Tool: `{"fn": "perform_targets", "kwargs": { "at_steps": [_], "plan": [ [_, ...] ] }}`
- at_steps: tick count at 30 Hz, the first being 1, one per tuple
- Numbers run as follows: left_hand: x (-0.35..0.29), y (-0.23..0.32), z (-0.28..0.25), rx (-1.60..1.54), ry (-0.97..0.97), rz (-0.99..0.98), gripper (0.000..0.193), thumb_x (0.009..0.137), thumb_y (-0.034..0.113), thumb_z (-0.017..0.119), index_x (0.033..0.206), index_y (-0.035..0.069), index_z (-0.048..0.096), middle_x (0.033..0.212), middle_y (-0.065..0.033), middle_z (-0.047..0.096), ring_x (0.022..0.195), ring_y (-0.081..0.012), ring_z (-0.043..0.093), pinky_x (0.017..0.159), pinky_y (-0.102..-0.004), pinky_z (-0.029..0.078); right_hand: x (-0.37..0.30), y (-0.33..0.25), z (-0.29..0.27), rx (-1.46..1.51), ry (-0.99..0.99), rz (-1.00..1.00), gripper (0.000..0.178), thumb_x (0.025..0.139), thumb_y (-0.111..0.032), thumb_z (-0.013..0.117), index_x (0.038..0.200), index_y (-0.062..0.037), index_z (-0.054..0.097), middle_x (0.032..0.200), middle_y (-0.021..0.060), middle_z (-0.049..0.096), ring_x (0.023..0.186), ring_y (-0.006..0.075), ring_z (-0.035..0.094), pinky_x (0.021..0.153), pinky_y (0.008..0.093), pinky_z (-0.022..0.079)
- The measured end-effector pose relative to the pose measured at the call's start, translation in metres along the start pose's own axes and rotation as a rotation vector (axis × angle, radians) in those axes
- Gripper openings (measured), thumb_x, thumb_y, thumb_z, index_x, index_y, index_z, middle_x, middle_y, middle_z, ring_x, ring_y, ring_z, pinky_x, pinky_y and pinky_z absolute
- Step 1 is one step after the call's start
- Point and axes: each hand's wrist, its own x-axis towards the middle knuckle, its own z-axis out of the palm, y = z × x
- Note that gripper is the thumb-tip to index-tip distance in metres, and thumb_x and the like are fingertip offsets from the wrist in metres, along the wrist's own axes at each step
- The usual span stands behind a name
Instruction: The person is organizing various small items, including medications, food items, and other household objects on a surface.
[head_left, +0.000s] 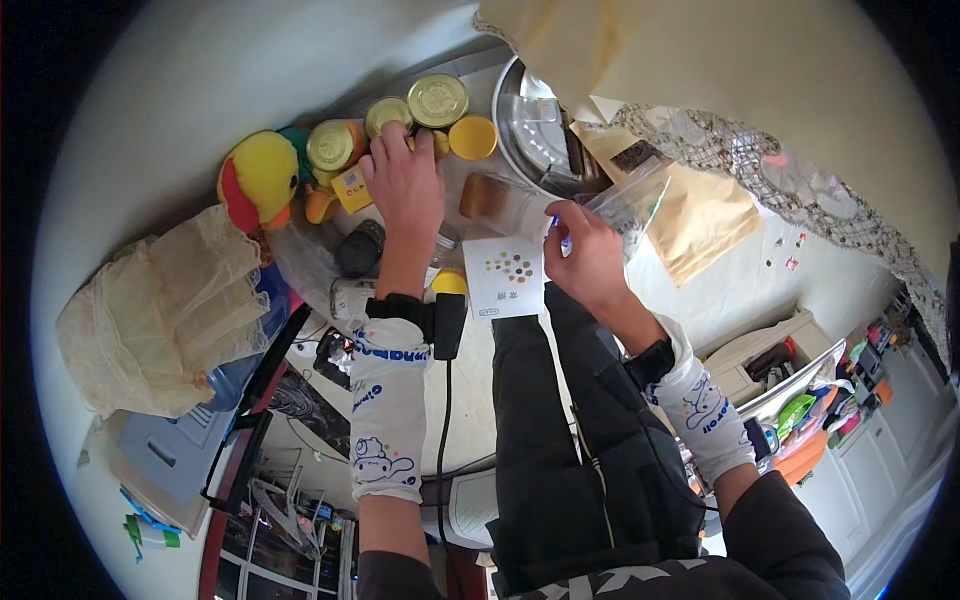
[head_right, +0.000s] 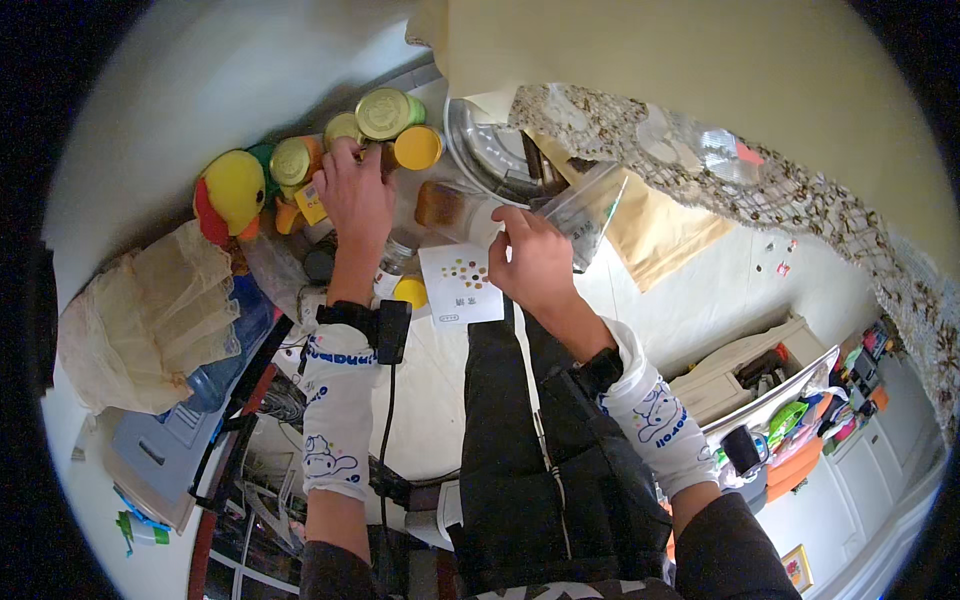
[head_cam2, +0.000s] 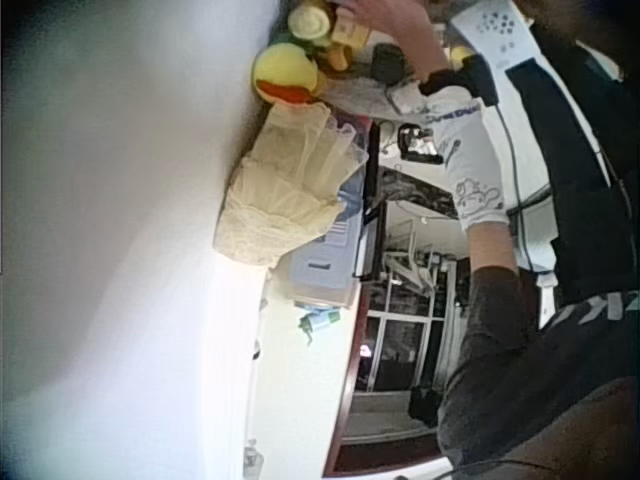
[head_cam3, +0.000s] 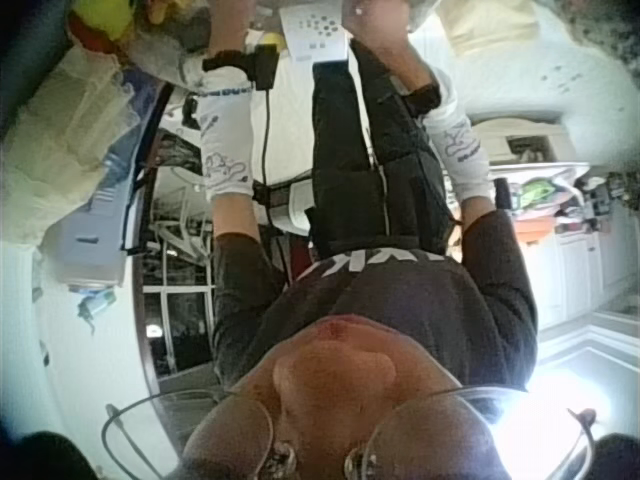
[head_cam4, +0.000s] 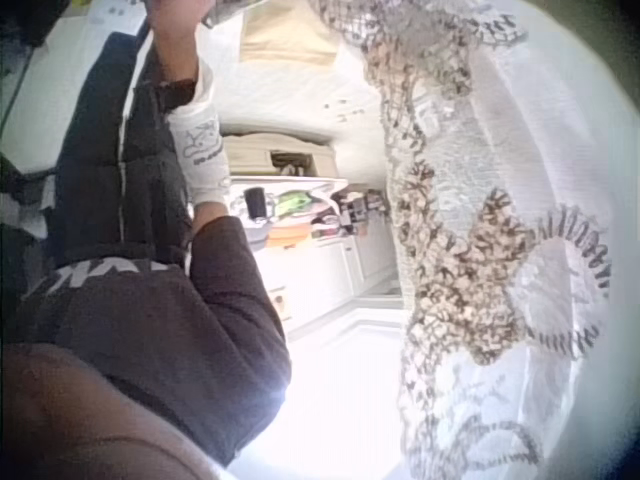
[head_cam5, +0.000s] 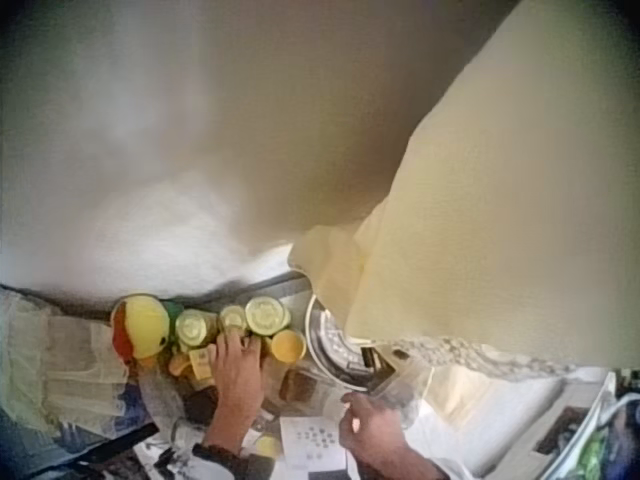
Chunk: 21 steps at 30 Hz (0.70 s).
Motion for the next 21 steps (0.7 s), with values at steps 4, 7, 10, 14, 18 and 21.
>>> {"fn": "perform_targets", "kwargs": {
  "at_steps": [4, 7, 10, 14, 18, 21],
  "plan": [
    [-0.001, 0.002, 0.001, 0.009, -0.008, -0.027, 0.029, 0.072, 0.016, 0.077, 0.099, 0.012, 0.068, 0.106, -0.0052, 0.050, 0.102, -0.0260, 0.052, 0.082, -0.0404, 0.037, -0.003, 0.001, -0.010, -0.053, -0.069, -0.024, 0.042, 0.074, -0.010, 0.069, 0.114, -0.0068, 0.059, 0.102, 0.0157, 0.062, 0.092, 0.0357, 0.064, 0.073, 0.0436, 0.054],
    [-0.004, 0.001, -0.002, 0.018, -0.014, -0.026, 0.034, 0.074, 0.017, 0.077, 0.107, 0.013, 0.068, 0.112, -0.0059, 0.051, 0.105, -0.0268, 0.052, 0.085, -0.0409, 0.038, -0.006, -0.003, -0.010, -0.175, -0.073, -0.139, 0.060, 0.073, -0.013, 0.072, 0.128, -0.0068, 0.050, 0.118, 0.0165, 0.053, 0.103, 0.0385, 0.059, 0.080, 0.0435, 0.053],
    [-0.012, 0.000, -0.010, -0.015, 0.042, -0.026, 0.040, 0.077, 0.018, 0.075, 0.116, 0.013, 0.066, 0.120, -0.0070, 0.052, 0.108, -0.0272, 0.052, 0.088, -0.0416, 0.038, -0.006, -0.004, 0.001, -0.134, -0.168, -0.072, 0.069, 0.073, -0.015, 0.075, 0.135, -0.0071, 0.045, 0.123, 0.0172, 0.050, 0.104, 0.0402, 0.059, 0.083, 0.0448, 0.053],
    [-0.036, 0.002, -0.024, -0.091, 0.117, 0.001, 0.043, 0.079, 0.016, 0.074, 0.121, 0.014, 0.064, 0.124, -0.0080, 0.052, 0.107, -0.0276, 0.054, 0.089, -0.0422, 0.039, 0.000, -0.005, 0.011, -0.009, -0.133, -0.019, 0.066, 0.073, -0.014, 0.077, 0.132, -0.0061, 0.048, 0.121, 0.0194, 0.052, 0.102, 0.0431, 0.059, 0.084, 0.0485, 0.054],
    [-0.086, 0.010, -0.035, -0.265, 0.125, -0.116, 0.042, 0.076, 0.007, 0.072, 0.118, 0.014, 0.064, 0.122, -0.0080, 0.053, 0.102, -0.0272, 0.056, 0.087, -0.0432, 0.041, 0.008, -0.021, 0.009, 0.046, -0.154, -0.038, 0.062, 0.073, -0.014, 0.077, 0.129, -0.0078, 0.052, 0.119, 0.0199, 0.051, 0.098, 0.0426, 0.062, 0.079, 0.0482, 0.056],
    [-0.122, 0.012, -0.036, -0.361, 0.200, -0.155, 0.043, 0.074, 0.000, 0.069, 0.115, 0.013, 0.064, 0.119, -0.0084, 0.056, 0.096, -0.0259, 0.058, 0.086, -0.0434, 0.041, 0.020, -0.031, 0.015, 0.013, -0.139, -0.171, 0.060, 0.072, -0.013, 0.076, 0.128, -0.0092, 0.054, 0.117, 0.0193, 0.051, 0.100, 0.0415, 0.061, 0.081, 0.0475, 0.055]
  ]
}}
